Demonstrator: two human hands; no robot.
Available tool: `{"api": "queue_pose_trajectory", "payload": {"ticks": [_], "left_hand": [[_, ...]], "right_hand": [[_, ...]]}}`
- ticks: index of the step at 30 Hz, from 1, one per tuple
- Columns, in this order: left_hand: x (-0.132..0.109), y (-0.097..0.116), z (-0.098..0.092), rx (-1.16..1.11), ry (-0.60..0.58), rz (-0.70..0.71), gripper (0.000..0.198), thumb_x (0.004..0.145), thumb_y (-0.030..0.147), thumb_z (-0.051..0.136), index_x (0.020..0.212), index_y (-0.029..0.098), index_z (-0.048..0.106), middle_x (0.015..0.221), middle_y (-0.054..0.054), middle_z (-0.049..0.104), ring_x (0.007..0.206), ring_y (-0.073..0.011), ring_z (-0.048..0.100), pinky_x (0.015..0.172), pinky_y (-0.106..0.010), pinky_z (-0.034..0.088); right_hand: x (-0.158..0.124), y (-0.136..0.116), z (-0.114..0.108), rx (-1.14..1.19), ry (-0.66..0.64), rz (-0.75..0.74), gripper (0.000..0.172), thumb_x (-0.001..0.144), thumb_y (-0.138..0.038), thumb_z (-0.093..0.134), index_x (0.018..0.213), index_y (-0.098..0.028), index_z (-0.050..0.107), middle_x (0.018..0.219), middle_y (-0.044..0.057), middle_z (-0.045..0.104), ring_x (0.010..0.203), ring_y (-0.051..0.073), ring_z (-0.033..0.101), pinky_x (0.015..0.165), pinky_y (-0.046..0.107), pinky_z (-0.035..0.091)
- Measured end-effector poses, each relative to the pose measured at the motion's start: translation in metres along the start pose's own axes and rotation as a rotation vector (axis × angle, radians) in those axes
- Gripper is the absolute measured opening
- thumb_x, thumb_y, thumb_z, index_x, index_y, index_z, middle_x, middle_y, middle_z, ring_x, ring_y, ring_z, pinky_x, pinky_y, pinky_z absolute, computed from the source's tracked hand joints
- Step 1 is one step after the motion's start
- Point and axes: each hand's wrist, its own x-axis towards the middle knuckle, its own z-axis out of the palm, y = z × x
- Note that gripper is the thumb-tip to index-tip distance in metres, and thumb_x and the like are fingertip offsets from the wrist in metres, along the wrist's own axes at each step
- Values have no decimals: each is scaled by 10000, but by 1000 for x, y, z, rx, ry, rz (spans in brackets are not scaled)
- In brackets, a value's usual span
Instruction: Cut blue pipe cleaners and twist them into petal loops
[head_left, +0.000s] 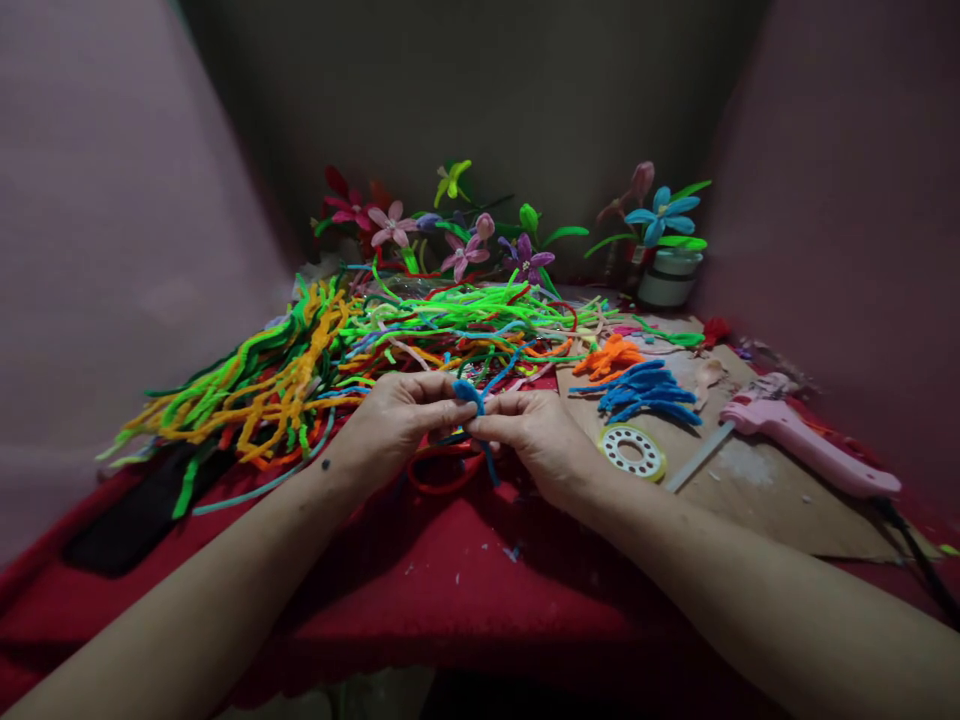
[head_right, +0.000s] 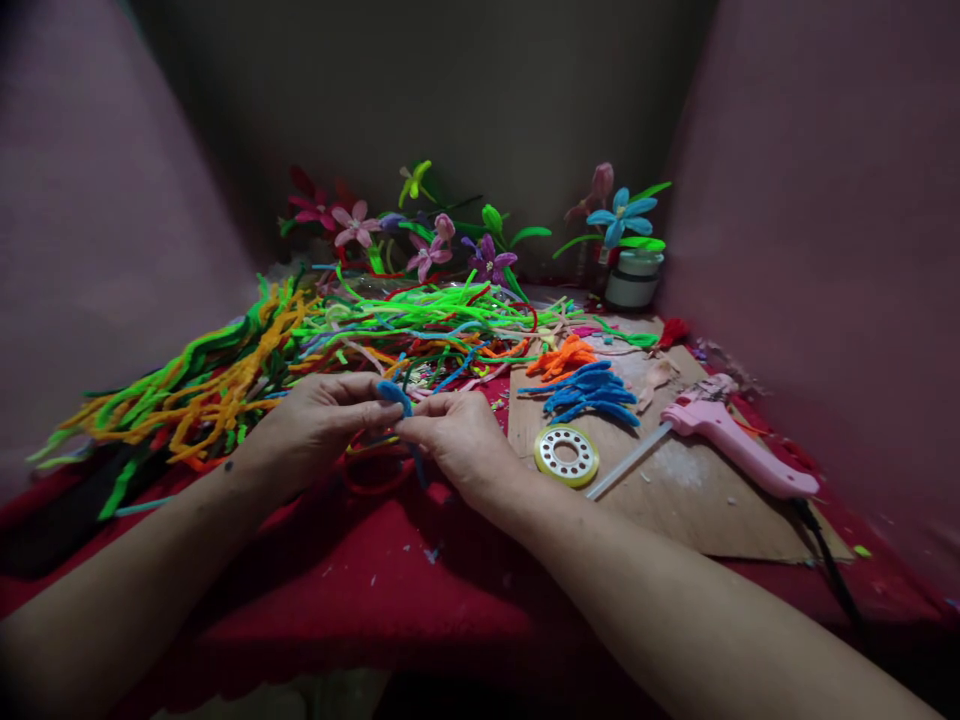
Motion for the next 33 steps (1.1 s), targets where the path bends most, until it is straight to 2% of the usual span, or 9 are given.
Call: {"api": "queue_pose_trajectory", "payload": {"ticks": [3,5,7,10,14,19,26,29,33], "left_hand": [[2,-3,-3,-51,-31,-8,144,675,264,675,750,143,656,701,-12,620,654,-125,555,643,-238,438],[2,-4,-5,-60,-45,-6,152,673,261,684,774,149,664,699,-5,622,614,-104,537,601,-216,426],[2,-3,-4,-65,-24,8,187,673,268,689,826,163,673,717,-1,633,589,-90,522,565,-200,413],[1,0,-1,-56,41,38,219,670,268,692,869,175,686,762,-10,660,637,-108,551,594,-208,431],[0,2,2,0,105,76,175,662,280,694,783,152,698,732,-20,670,653,-123,563,621,-216,440],[0,2,1,69,127,78,153,665,295,689,725,154,700,678,-5,662,623,-107,549,602,-199,421],[-2,8,11,246,277,170,85,630,224,692,648,141,702,633,-3,644,639,-122,550,610,-205,415],[1,4,7,147,226,106,161,664,292,679,735,149,700,650,1,632,569,-95,519,540,-197,398],[6,-5,-3,-49,141,24,251,692,368,663,850,174,670,595,28,566,443,-52,413,428,-180,308]], "right_hand": [[0,-2,-1,-10,-21,-16,117,635,-168,573,523,-154,541,403,-69,429,340,40,337,377,207,224],[1,-2,-2,-8,-55,-40,127,635,-174,575,513,-145,552,424,-56,455,367,41,349,398,209,237],[2,-1,-3,-10,-79,-58,120,633,-183,577,523,-136,569,455,-46,477,387,42,352,408,212,235],[3,2,-3,-40,-65,-26,130,630,-193,580,514,-139,562,423,-54,439,365,45,328,397,218,221],[2,4,-2,-37,-49,-40,188,644,-226,586,488,-148,516,425,-59,409,376,46,320,400,218,229],[2,7,-2,-53,-71,-74,236,676,-259,559,477,-160,479,422,-68,368,369,44,288,384,219,200],[2,5,0,-143,20,-81,249,657,-232,564,439,-165,463,381,-68,359,343,46,294,351,215,203],[1,3,-1,-99,29,-57,230,664,-249,571,471,-166,478,390,-70,374,338,46,302,334,207,216],[3,4,-2,-72,43,-6,203,683,-299,577,538,-166,526,389,-71,392,309,56,313,292,204,234]]}}
